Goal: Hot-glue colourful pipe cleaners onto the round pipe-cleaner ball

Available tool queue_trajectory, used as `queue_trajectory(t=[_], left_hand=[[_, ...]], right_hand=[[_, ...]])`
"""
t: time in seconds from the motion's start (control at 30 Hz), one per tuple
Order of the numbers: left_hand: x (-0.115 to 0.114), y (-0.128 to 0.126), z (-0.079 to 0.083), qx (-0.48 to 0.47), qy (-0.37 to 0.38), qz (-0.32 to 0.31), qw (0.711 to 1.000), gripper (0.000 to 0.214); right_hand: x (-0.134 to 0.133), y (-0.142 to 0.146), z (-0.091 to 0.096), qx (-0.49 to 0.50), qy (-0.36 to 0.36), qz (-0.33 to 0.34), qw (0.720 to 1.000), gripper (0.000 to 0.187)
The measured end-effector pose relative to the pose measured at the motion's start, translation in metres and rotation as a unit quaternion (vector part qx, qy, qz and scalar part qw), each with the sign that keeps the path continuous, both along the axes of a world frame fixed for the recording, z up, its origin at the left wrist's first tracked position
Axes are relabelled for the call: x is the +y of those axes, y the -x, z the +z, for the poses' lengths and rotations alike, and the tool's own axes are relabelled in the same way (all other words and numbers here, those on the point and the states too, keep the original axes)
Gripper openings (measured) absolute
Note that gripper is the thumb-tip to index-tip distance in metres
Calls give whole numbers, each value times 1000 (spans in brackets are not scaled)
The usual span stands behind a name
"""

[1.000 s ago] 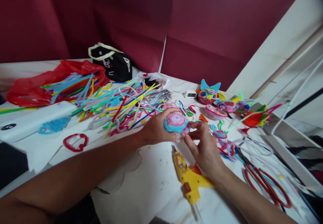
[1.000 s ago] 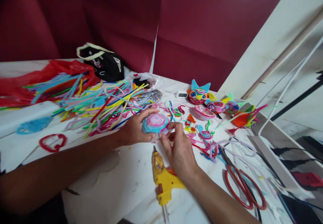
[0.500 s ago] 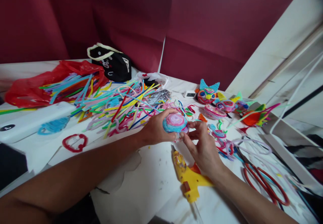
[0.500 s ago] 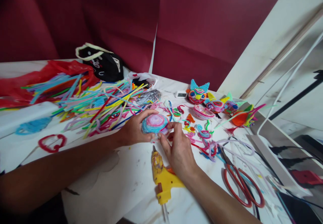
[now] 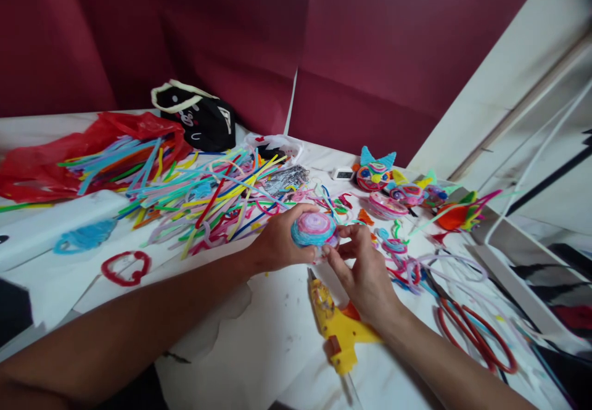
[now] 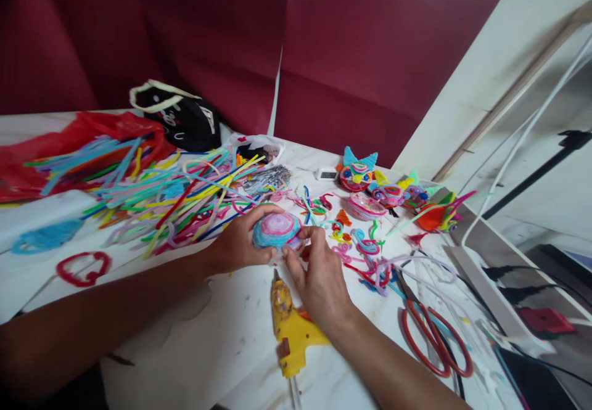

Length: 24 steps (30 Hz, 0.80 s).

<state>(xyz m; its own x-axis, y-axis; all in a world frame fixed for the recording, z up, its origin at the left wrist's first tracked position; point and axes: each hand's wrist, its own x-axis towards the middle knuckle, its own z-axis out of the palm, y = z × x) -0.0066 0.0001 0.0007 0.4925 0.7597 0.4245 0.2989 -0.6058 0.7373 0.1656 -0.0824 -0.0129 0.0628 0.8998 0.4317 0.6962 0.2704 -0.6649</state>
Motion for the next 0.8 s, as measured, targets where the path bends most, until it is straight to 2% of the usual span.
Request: queue_trajectory(t=[0.5, 0.8], left_hand=[[4, 1, 0, -4, 35, -14, 999, 60], [6, 3, 4, 21, 17, -22, 999, 60]], right_hand=[[1, 3, 5, 21, 14, 9, 1000, 20], [1, 0, 7, 38, 38, 22, 998, 20]])
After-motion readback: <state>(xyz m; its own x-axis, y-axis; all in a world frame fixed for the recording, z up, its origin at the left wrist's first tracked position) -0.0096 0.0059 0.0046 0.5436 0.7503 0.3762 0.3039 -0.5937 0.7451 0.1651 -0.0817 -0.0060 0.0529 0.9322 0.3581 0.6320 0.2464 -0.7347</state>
